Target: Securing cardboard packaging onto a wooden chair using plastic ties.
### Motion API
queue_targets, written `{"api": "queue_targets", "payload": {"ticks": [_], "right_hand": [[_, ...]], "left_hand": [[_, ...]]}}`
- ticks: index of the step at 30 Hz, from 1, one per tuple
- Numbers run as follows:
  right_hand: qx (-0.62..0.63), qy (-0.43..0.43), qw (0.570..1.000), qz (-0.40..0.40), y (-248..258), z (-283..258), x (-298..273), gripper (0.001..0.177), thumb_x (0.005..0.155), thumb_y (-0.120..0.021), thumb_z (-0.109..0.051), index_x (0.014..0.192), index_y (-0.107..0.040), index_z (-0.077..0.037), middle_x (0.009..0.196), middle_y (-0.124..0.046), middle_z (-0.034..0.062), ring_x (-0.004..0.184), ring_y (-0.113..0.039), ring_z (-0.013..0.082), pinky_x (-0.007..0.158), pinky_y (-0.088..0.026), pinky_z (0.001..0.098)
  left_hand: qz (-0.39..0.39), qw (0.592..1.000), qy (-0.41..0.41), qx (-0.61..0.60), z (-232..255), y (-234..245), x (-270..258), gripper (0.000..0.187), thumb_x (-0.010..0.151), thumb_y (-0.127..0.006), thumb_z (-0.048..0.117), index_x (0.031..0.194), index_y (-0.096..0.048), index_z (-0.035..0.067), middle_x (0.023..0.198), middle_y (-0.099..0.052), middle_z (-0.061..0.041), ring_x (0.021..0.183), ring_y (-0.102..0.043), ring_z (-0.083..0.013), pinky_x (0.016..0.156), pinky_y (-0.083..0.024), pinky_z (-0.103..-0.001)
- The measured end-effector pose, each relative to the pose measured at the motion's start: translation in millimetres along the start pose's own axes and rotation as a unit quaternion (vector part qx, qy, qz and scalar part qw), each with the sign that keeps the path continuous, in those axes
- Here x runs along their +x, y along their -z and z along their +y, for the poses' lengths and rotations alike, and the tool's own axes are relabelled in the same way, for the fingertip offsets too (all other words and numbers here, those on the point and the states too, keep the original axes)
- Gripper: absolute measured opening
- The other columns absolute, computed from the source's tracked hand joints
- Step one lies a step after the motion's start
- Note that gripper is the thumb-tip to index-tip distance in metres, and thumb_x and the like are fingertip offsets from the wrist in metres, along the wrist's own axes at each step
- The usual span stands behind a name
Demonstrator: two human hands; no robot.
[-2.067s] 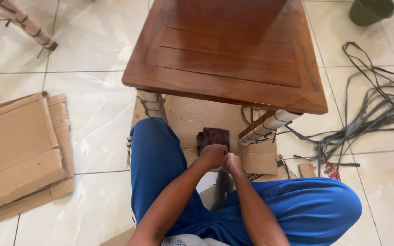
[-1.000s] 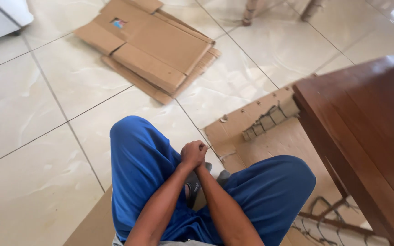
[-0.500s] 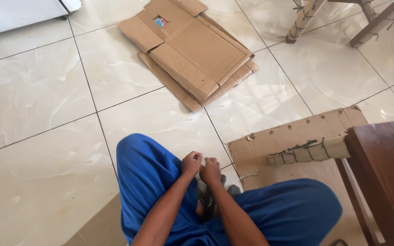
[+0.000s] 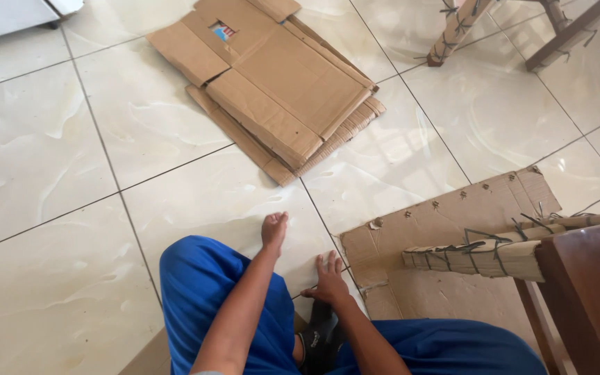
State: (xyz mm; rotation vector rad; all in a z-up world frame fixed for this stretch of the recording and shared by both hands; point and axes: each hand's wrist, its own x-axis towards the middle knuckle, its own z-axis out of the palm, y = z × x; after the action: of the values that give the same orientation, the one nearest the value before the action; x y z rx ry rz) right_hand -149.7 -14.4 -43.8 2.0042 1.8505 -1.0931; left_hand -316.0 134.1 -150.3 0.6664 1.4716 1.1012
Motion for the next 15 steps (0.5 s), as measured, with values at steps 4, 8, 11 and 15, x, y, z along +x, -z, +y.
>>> {"api": "queue_targets", "payload": {"ticks": [4,8,11,15], "right_hand": [[0.002,-0.007,1.0,-0.019,8,-3,-5,0.14,0.065,-0.092,-0.063,0.164,-0.007,-0.011,0.166,0.012,0.033,0.154,0.003,0.0548,0.125,-0.023,0.0508],[0.007,-0.016,0.999,-0.036,23,-11,-15,0.139,0.064,-0.089,-0.062,0.165,-0.006,-0.015,0.168,0.013,0.0294,0.156,0.004,0.0504,0.12,-0.032,0.0506],[0.013,-0.015,0.999,-0.04,26,-13,-16,0.14,0.064,-0.089,-0.064,0.165,-0.006,-0.015,0.168,0.014,0.0291,0.156,0.006,0.0495,0.119,-0.034,0.0506],[0.005,-0.01,0.999,-0.038,26,-15,-16,0.141,0.065,-0.089,-0.066,0.165,-0.006,-0.013,0.167,0.015,0.0305,0.156,0.007,0.0503,0.119,-0.035,0.0507]], "left_hand": [[-0.091,0.994,0.038,-0.044,0,-13,61,0.043,0.112,-0.073,0.03,0.096,-0.05,-0.002,0.079,-0.039,-0.007,0.062,-0.029,-0.0166,0.054,-0.025,-0.036],[-0.056,0.985,0.124,-0.11,70,-32,63,0.041,0.1,-0.056,0.031,0.139,-0.055,0.019,0.125,-0.06,0.005,0.104,-0.057,-0.0119,0.083,-0.047,-0.038],[-0.065,0.972,0.146,-0.171,67,-35,82,0.045,0.101,-0.053,0.031,0.145,-0.053,0.019,0.133,-0.058,0.003,0.115,-0.059,-0.0165,0.092,-0.049,-0.044],[-0.059,0.971,0.133,-0.188,37,-27,111,0.047,0.1,-0.058,0.027,0.145,-0.056,0.015,0.132,-0.06,-0.002,0.111,-0.06,-0.0192,0.097,-0.05,-0.046]]}}
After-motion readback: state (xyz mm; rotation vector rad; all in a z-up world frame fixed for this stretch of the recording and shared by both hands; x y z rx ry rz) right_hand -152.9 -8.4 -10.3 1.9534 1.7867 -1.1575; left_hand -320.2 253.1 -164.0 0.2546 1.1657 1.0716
